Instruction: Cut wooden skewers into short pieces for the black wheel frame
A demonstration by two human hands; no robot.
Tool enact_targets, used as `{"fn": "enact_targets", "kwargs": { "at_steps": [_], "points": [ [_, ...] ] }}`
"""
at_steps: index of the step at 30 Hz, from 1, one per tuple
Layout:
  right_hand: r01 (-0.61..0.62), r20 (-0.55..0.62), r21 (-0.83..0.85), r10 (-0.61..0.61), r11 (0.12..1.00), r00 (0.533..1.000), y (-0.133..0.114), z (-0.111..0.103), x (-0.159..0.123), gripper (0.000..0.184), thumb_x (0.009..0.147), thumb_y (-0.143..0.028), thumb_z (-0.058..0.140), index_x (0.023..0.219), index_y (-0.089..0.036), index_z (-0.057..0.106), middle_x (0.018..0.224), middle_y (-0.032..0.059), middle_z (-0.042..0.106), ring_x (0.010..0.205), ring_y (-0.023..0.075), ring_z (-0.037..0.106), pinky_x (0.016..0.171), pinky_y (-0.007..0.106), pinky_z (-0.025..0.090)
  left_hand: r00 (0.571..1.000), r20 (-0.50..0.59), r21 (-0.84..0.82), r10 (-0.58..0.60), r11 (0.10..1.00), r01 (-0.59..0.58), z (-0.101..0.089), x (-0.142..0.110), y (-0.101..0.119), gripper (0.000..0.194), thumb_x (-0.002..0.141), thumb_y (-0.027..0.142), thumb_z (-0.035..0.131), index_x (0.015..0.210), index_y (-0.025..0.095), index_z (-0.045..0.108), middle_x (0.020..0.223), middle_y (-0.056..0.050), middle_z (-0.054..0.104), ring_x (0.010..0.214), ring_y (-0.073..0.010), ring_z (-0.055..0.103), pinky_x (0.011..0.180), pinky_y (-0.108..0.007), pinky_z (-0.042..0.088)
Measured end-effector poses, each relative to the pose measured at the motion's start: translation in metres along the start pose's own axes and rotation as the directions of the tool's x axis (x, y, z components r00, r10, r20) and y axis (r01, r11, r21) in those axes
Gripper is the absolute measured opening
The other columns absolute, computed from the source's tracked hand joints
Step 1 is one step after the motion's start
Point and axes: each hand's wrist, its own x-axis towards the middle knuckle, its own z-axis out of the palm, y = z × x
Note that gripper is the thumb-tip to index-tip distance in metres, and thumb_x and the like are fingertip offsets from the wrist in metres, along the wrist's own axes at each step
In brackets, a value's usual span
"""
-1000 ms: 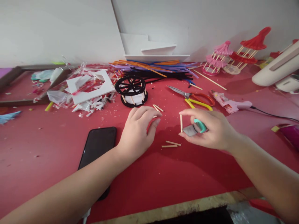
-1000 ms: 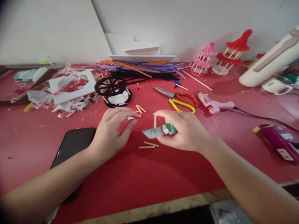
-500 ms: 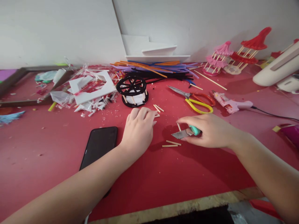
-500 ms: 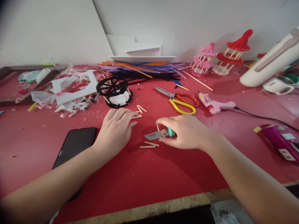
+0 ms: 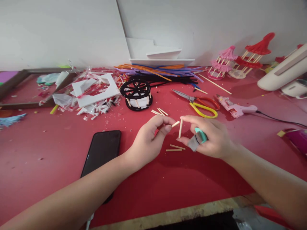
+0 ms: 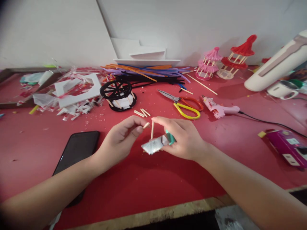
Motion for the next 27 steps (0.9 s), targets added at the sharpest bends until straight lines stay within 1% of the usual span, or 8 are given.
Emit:
{"fn": "enact_targets", "kwargs": {
  "at_steps": [1, 3, 7, 10, 13, 17, 21, 27],
  "points": [
    [0.026, -0.041, 0.008, -0.025, 1.0, 0.999, -0.004, 0.002, 0.0, 0.052, 0.079, -0.028, 0.071, 0.124, -0.017, 0.048, 0.101, 0.0053, 0.072, 0.064, 0.011, 0.062, 0.068, 0.025, 0.052, 0.999, 0.013, -0.167, -0.037, 0.985, 0.039, 0.002, 0.0, 0.003, 0.01, 0.092, 0.02, 0.046, 0.093, 0.017, 0.055, 0.085, -0.002, 0.058, 0.077, -0.0138, 0.054, 0.073, -0.026, 0.046],
    [0.077, -0.077, 0.043, -0.073, 0.996, 0.994, -0.01, 0.004, 0.002, 0.053, 0.08, -0.028, 0.071, 0.126, -0.017, 0.046, 0.101, 0.0051, 0.071, 0.065, 0.0105, 0.062, 0.07, 0.024, 0.053, 0.99, 0.095, -0.397, -0.102, 0.908, 0.132, 0.005, -0.001, 0.007, 0.009, 0.092, 0.024, 0.05, 0.092, 0.017, 0.054, 0.08, 0.0, 0.054, 0.071, -0.011, 0.051, 0.068, -0.023, 0.045],
    [0.086, -0.08, 0.123, -0.077, 0.989, 0.994, -0.013, 0.003, 0.003, 0.051, 0.081, -0.03, 0.07, 0.124, -0.016, 0.048, 0.095, 0.0043, 0.071, 0.066, 0.0102, 0.062, 0.068, 0.023, 0.053, 0.96, 0.243, -0.577, -0.14, 0.775, 0.259, 0.005, -0.002, 0.01, 0.013, 0.089, 0.028, 0.058, 0.086, 0.015, 0.055, 0.075, 0.001, 0.051, 0.065, -0.0081, 0.048, 0.063, -0.019, 0.044],
    [0.062, -0.065, 0.113, -0.055, 0.992, 0.996, -0.01, 0.001, 0.003, 0.048, 0.082, -0.027, 0.068, 0.124, -0.017, 0.048, 0.082, 0.0005, 0.069, 0.062, 0.0101, 0.06, 0.064, 0.023, 0.053, 0.953, 0.263, -0.605, -0.148, 0.744, 0.282, 0.003, -0.002, 0.01, 0.014, 0.087, 0.027, 0.062, 0.085, 0.014, 0.057, 0.075, 0.0, 0.053, 0.066, -0.0086, 0.05, 0.064, -0.02, 0.045],
    [0.094, -0.037, 0.09, -0.091, 0.992, 0.995, -0.007, -0.002, 0.004, 0.05, 0.083, -0.025, 0.066, 0.129, -0.019, 0.046, 0.07, -0.0031, 0.063, 0.058, 0.0107, 0.058, 0.06, 0.024, 0.051, 0.955, 0.266, -0.593, -0.131, 0.758, 0.269, 0.002, -0.002, 0.009, 0.014, 0.087, 0.027, 0.062, 0.086, 0.014, 0.058, 0.076, 0.0, 0.056, 0.068, -0.0093, 0.053, 0.066, -0.021, 0.047],
    [0.182, -0.009, 0.076, -0.182, 0.98, 0.983, -0.003, -0.004, 0.005, 0.055, 0.084, -0.025, 0.065, 0.133, -0.017, 0.042, 0.07, -0.0017, 0.062, 0.059, 0.0119, 0.057, 0.059, 0.026, 0.049, 0.96, 0.268, -0.539, -0.082, 0.813, 0.22, 0.0, -0.003, 0.009, 0.01, 0.087, 0.024, 0.061, 0.086, 0.014, 0.057, 0.076, 0.0, 0.057, 0.068, -0.009, 0.054, 0.065, -0.02, 0.048],
    [0.196, -0.02, 0.082, -0.195, 0.977, 0.981, -0.003, -0.004, 0.004, 0.054, 0.082, -0.025, 0.066, 0.131, -0.016, 0.043, 0.072, -0.0003, 0.063, 0.06, 0.0125, 0.058, 0.058, 0.026, 0.049, 0.968, 0.248, -0.479, -0.034, 0.864, 0.153, 0.0, -0.004, 0.009, 0.007, 0.087, 0.02, 0.061, 0.086, 0.013, 0.058, 0.077, -0.001, 0.06, 0.07, -0.0094, 0.056, 0.067, -0.021, 0.048],
    [0.198, -0.036, 0.091, -0.196, 0.976, 0.98, -0.007, -0.006, 0.006, 0.04, 0.082, -0.028, 0.065, 0.117, -0.015, 0.05, 0.072, 0.0019, 0.064, 0.061, 0.0127, 0.058, 0.057, 0.027, 0.05, 0.945, 0.325, -0.488, -0.03, 0.851, 0.195, -0.001, -0.005, 0.008, 0.007, 0.088, 0.02, 0.06, 0.088, 0.013, 0.058, 0.078, -0.003, 0.063, 0.073, -0.0125, 0.062, 0.073, -0.026, 0.051]
  ]
}}
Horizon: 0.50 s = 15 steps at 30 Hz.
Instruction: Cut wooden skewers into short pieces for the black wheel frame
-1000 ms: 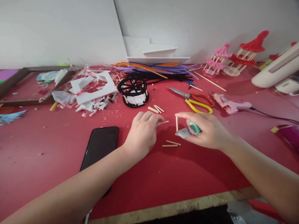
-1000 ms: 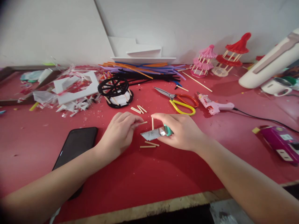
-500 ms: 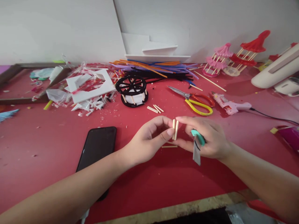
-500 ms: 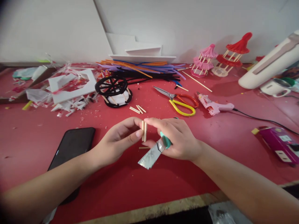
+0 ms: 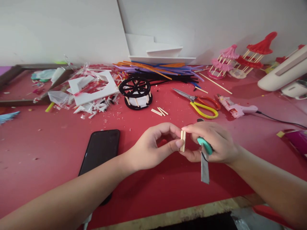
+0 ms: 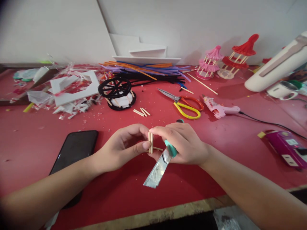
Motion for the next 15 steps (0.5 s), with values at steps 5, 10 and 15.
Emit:
{"fn": "enact_targets", "kwargs": {
  "at_steps": [5, 10, 15],
  "points": [
    [0.037, -0.012, -0.008, -0.037, 0.999, 0.999, 0.0004, -0.0011, 0.0006, 0.042, 0.081, -0.025, 0.067, 0.118, -0.012, 0.05, 0.074, 0.0029, 0.065, 0.063, 0.0125, 0.059, 0.06, 0.027, 0.051, 1.0, -0.007, -0.01, -0.002, 1.0, 0.002, -0.0002, -0.0003, 0.0014, 0.008, 0.087, 0.021, 0.061, 0.087, 0.013, 0.059, 0.077, -0.004, 0.063, 0.072, -0.0125, 0.061, 0.071, -0.026, 0.05],
    [0.027, -0.029, -0.011, -0.028, 1.0, 0.999, -0.0018, -0.0014, 0.0, 0.042, 0.08, -0.026, 0.067, 0.116, -0.013, 0.051, 0.074, 0.0026, 0.065, 0.064, 0.0128, 0.061, 0.063, 0.027, 0.053, 1.0, -0.012, 0.006, 0.022, 1.0, -0.022, 0.0002, -0.0019, 0.0035, 0.005, 0.086, 0.017, 0.062, 0.087, 0.013, 0.06, 0.077, -0.001, 0.06, 0.071, -0.0095, 0.057, 0.069, -0.021, 0.047],
    [-0.003, -0.015, 0.038, 0.004, 0.999, 1.0, -0.0056, -0.0015, 0.0016, 0.039, 0.08, -0.027, 0.066, 0.115, -0.015, 0.051, 0.073, 0.0012, 0.065, 0.062, 0.0118, 0.06, 0.061, 0.025, 0.053, 1.0, 0.023, -0.009, 0.018, 1.0, -0.018, 0.0003, -0.003, 0.0042, 0.004, 0.088, 0.018, 0.06, 0.087, 0.014, 0.06, 0.077, -0.001, 0.061, 0.071, -0.009, 0.057, 0.07, -0.021, 0.047]
  ]
}}
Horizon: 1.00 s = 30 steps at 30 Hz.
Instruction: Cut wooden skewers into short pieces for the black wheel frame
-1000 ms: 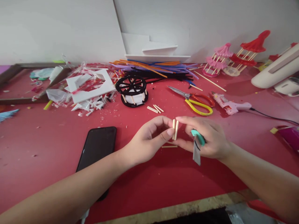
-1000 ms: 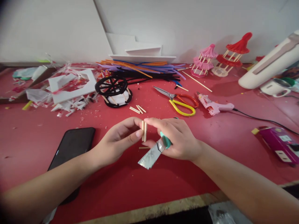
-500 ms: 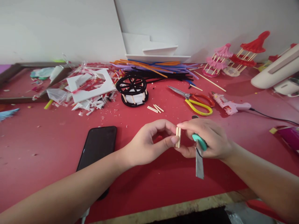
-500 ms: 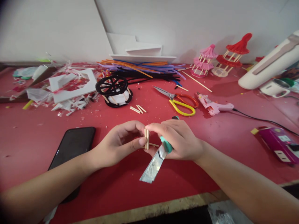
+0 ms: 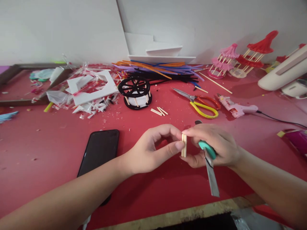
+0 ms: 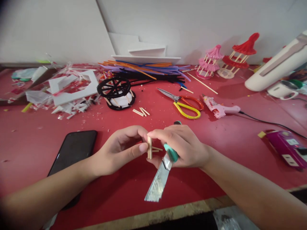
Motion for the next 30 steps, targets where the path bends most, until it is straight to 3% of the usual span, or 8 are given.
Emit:
{"fn": "enact_targets", "kwargs": {
  "at_steps": [8, 17, 19, 21, 23, 26, 28, 30],
  "points": [
    [-0.008, -0.025, 0.002, 0.008, 1.0, 1.0, 0.002, 0.002, -0.002, 0.039, 0.08, -0.028, 0.067, 0.114, -0.014, 0.053, 0.075, 0.0025, 0.067, 0.062, 0.0124, 0.061, 0.06, 0.026, 0.052, 0.998, -0.057, -0.02, -0.019, 1.0, 0.018, 0.0, 0.002, -0.001, 0.01, 0.08, 0.017, 0.069, 0.082, 0.013, 0.061, 0.075, -0.001, 0.063, 0.069, -0.0092, 0.059, 0.068, -0.02, 0.049],
    [-0.022, 0.018, 0.002, 0.022, 1.0, 1.0, 0.001, -0.001, 0.0, 0.043, 0.081, -0.03, 0.066, 0.12, -0.02, 0.049, 0.073, -0.0006, 0.066, 0.059, 0.0127, 0.061, 0.057, 0.026, 0.05, 0.995, -0.024, -0.161, -0.102, 0.982, 0.097, 0.001, 0.003, -0.001, 0.01, 0.081, 0.017, 0.069, 0.08, 0.013, 0.06, 0.07, -0.001, 0.063, 0.065, -0.0104, 0.062, 0.065, -0.022, 0.05],
    [-0.055, 0.019, -0.003, 0.055, 0.999, 0.998, 0.004, -0.002, -0.002, 0.045, 0.081, -0.031, 0.066, 0.121, -0.02, 0.048, 0.07, -0.0025, 0.065, 0.056, 0.0115, 0.059, 0.056, 0.025, 0.049, 0.989, -0.103, -0.233, -0.109, 0.969, 0.083, 0.0, 0.005, -0.003, 0.011, 0.08, 0.018, 0.07, 0.08, 0.014, 0.06, 0.072, 0.001, 0.062, 0.065, -0.0082, 0.06, 0.065, -0.02, 0.049],
    [-0.142, 0.08, -0.05, 0.146, 0.989, 0.986, 0.01, -0.003, -0.005, 0.045, 0.08, -0.031, 0.066, 0.12, -0.018, 0.05, 0.071, -0.0022, 0.066, 0.054, 0.0111, 0.058, 0.055, 0.025, 0.047, 0.963, -0.248, -0.274, -0.109, 0.961, 0.039, -0.002, 0.007, -0.005, 0.012, 0.08, 0.021, 0.071, 0.081, 0.015, 0.06, 0.074, 0.002, 0.06, 0.066, -0.0061, 0.056, 0.065, -0.017, 0.046],
    [-0.248, 0.223, -0.141, 0.275, 0.958, 0.935, 0.017, -0.003, -0.008, 0.045, 0.078, -0.031, 0.066, 0.118, -0.017, 0.054, 0.079, 0.0014, 0.07, 0.059, 0.0128, 0.062, 0.057, 0.026, 0.047, 0.917, -0.383, -0.266, -0.108, 0.964, 0.002, -0.005, 0.009, -0.007, 0.012, 0.08, 0.024, 0.07, 0.081, 0.017, 0.06, 0.075, 0.003, 0.058, 0.066, -0.0054, 0.053, 0.065, -0.016, 0.044],
    [-0.325, 0.474, -0.252, 0.409, 0.912, 0.78, 0.023, -0.005, -0.009, 0.047, 0.075, -0.027, 0.063, 0.12, -0.019, 0.056, 0.092, 0.0045, 0.072, 0.073, 0.0191, 0.067, 0.062, 0.029, 0.046, 0.871, -0.479, -0.234, -0.113, 0.972, -0.002, -0.008, 0.012, -0.008, 0.012, 0.081, 0.025, 0.068, 0.079, 0.018, 0.059, 0.074, 0.004, 0.056, 0.063, -0.0056, 0.048, 0.063, -0.017, 0.042],
    [-0.329, 0.571, -0.258, 0.418, 0.908, 0.706, 0.024, -0.007, -0.008, 0.049, 0.074, -0.023, 0.06, 0.123, -0.022, 0.055, 0.093, 0.0024, 0.072, 0.078, 0.0205, 0.068, 0.063, 0.029, 0.044, 0.862, -0.493, -0.221, -0.121, 0.975, 0.01, -0.009, 0.012, -0.009, 0.011, 0.081, 0.025, 0.068, 0.079, 0.018, 0.06, 0.075, 0.003, 0.055, 0.063, -0.0059, 0.047, 0.063, -0.018, 0.041],
    [-0.309, 0.625, -0.218, 0.376, 0.926, 0.685, 0.024, -0.01, -0.006, 0.05, 0.074, -0.02, 0.058, 0.124, -0.026, 0.055, 0.093, 0.0002, 0.071, 0.081, 0.019, 0.067, 0.063, 0.027, 0.042, 0.861, -0.492, -0.218, -0.128, 0.976, 0.021, -0.008, 0.012, -0.009, 0.011, 0.081, 0.026, 0.067, 0.079, 0.018, 0.06, 0.076, 0.003, 0.055, 0.064, -0.0063, 0.047, 0.063, -0.019, 0.041]
  ]
}}
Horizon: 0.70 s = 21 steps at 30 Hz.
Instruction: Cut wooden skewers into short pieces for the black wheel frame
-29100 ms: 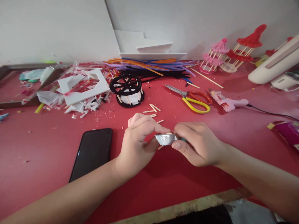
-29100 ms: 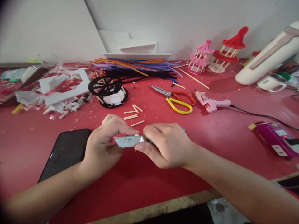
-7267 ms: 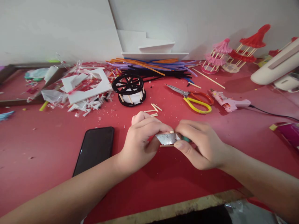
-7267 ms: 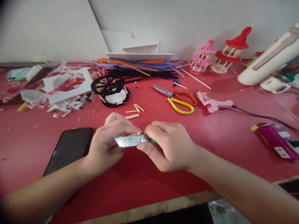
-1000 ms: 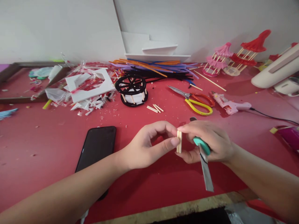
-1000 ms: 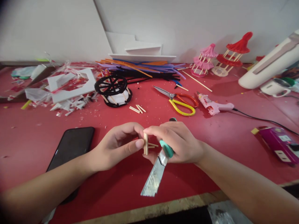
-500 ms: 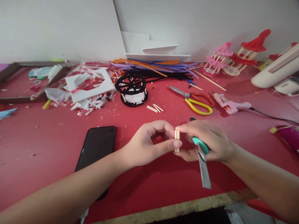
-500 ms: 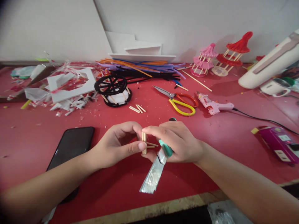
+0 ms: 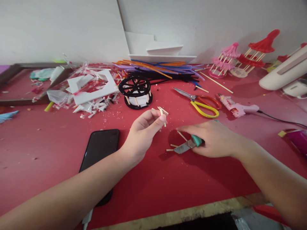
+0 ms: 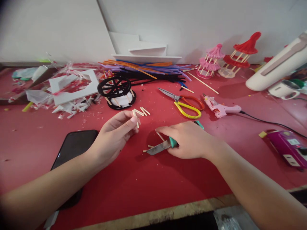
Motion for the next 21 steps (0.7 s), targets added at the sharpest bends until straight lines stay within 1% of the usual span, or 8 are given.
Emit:
{"fn": "enact_targets", "kwargs": {
  "at_steps": [3, 5, 10, 13, 15, 18, 20, 21],
  "points": [
    [0.068, 0.015, 0.026, -0.068, 0.997, 0.998, 0.0, -0.003, -0.001, 0.05, 0.074, -0.018, 0.057, 0.122, -0.03, 0.058, 0.092, -0.001, 0.068, 0.076, 0.0149, 0.062, 0.06, 0.025, 0.039, 1.0, -0.008, 0.008, -0.009, 1.0, 0.009, 0.001, -0.001, 0.0, 0.011, 0.08, 0.026, 0.068, 0.079, 0.018, 0.06, 0.078, 0.003, 0.056, 0.065, -0.007, 0.047, 0.065, -0.02, 0.041],
    [0.076, -0.007, 0.056, -0.076, 0.996, 0.997, 0.0, -0.004, -0.002, 0.046, 0.074, -0.018, 0.057, 0.119, -0.027, 0.06, 0.093, 0.0001, 0.065, 0.071, 0.0131, 0.059, 0.059, 0.025, 0.038, 1.0, -0.021, 0.012, -0.008, 1.0, 0.008, 0.001, -0.001, 0.0, 0.011, 0.08, 0.027, 0.068, 0.079, 0.018, 0.06, 0.08, 0.002, 0.057, 0.066, -0.0074, 0.047, 0.066, -0.021, 0.041],
    [0.078, -0.039, 0.114, -0.074, 0.99, 0.996, 0.004, -0.001, -0.002, 0.021, 0.073, -0.015, 0.056, 0.091, -0.02, 0.065, 0.087, 0.0012, 0.062, 0.069, 0.0114, 0.055, 0.061, 0.025, 0.038, 0.999, -0.043, 0.032, 0.033, 0.999, -0.031, 0.001, 0.0, -0.002, 0.012, 0.08, 0.027, 0.068, 0.08, 0.018, 0.061, 0.083, 0.001, 0.06, 0.07, -0.0082, 0.051, 0.069, -0.021, 0.043],
    [0.14, -0.046, 0.146, -0.134, 0.979, 0.99, 0.004, 0.0, -0.003, 0.024, 0.074, -0.012, 0.055, 0.094, -0.021, 0.065, 0.089, 0.0012, 0.063, 0.071, 0.0114, 0.056, 0.062, 0.024, 0.039, 0.998, -0.034, 0.077, 0.058, 0.995, -0.055, 0.001, 0.0, -0.003, 0.013, 0.08, 0.028, 0.068, 0.084, 0.017, 0.062, 0.083, 0.0, 0.062, 0.069, -0.0087, 0.053, 0.07, -0.022, 0.045],
    [0.174, -0.133, 0.174, -0.152, 0.969, 0.979, 0.002, 0.0, -0.003, 0.022, 0.077, -0.016, 0.056, 0.098, -0.02, 0.063, 0.086, 0.0015, 0.062, 0.07, 0.0116, 0.055, 0.062, 0.024, 0.04, 0.997, -0.013, 0.133, 0.078, 0.988, -0.075, 0.0, -0.001, -0.004, 0.014, 0.08, 0.028, 0.069, 0.086, 0.017, 0.063, 0.081, 0.0, 0.062, 0.071, -0.009, 0.055, 0.07, -0.021, 0.046],
    [0.173, -0.312, 0.223, -0.098, 0.959, 0.945, -0.004, -0.002, -0.004, 0.026, 0.084, -0.036, 0.059, 0.101, -0.017, 0.057, 0.082, 0.0023, 0.058, 0.069, 0.013, 0.052, 0.062, 0.026, 0.041, 0.994, 0.037, 0.24, 0.103, 0.965, -0.108, 0.0, -0.003, -0.004, 0.015, 0.08, 0.029, 0.07, 0.088, 0.018, 0.063, 0.08, 0.0, 0.063, 0.073, -0.0104, 0.057, 0.07, -0.022, 0.046],
    [0.174, -0.386, 0.248, -0.067, 0.953, 0.92, -0.01, -0.003, -0.004, 0.032, 0.09, -0.045, 0.049, 0.102, -0.016, 0.054, 0.082, 0.0029, 0.056, 0.07, 0.0137, 0.051, 0.062, 0.026, 0.041, 0.988, 0.091, 0.305, 0.127, 0.941, -0.149, 0.0, -0.004, -0.004, 0.015, 0.079, 0.028, 0.07, 0.088, 0.018, 0.064, 0.081, -0.001, 0.064, 0.073, -0.0116, 0.058, 0.068, -0.023, 0.045],
    [0.173, -0.407, 0.245, -0.061, 0.954, 0.912, -0.013, -0.002, -0.003, 0.031, 0.093, -0.045, 0.044, 0.102, -0.016, 0.053, 0.081, 0.0027, 0.055, 0.07, 0.0136, 0.051, 0.062, 0.026, 0.041, 0.982, 0.121, 0.332, 0.146, 0.926, -0.178, -0.001, -0.005, -0.004, 0.013, 0.08, 0.027, 0.069, 0.088, 0.018, 0.064, 0.081, -0.001, 0.065, 0.073, -0.0121, 0.059, 0.068, -0.024, 0.045]
  ]
}}
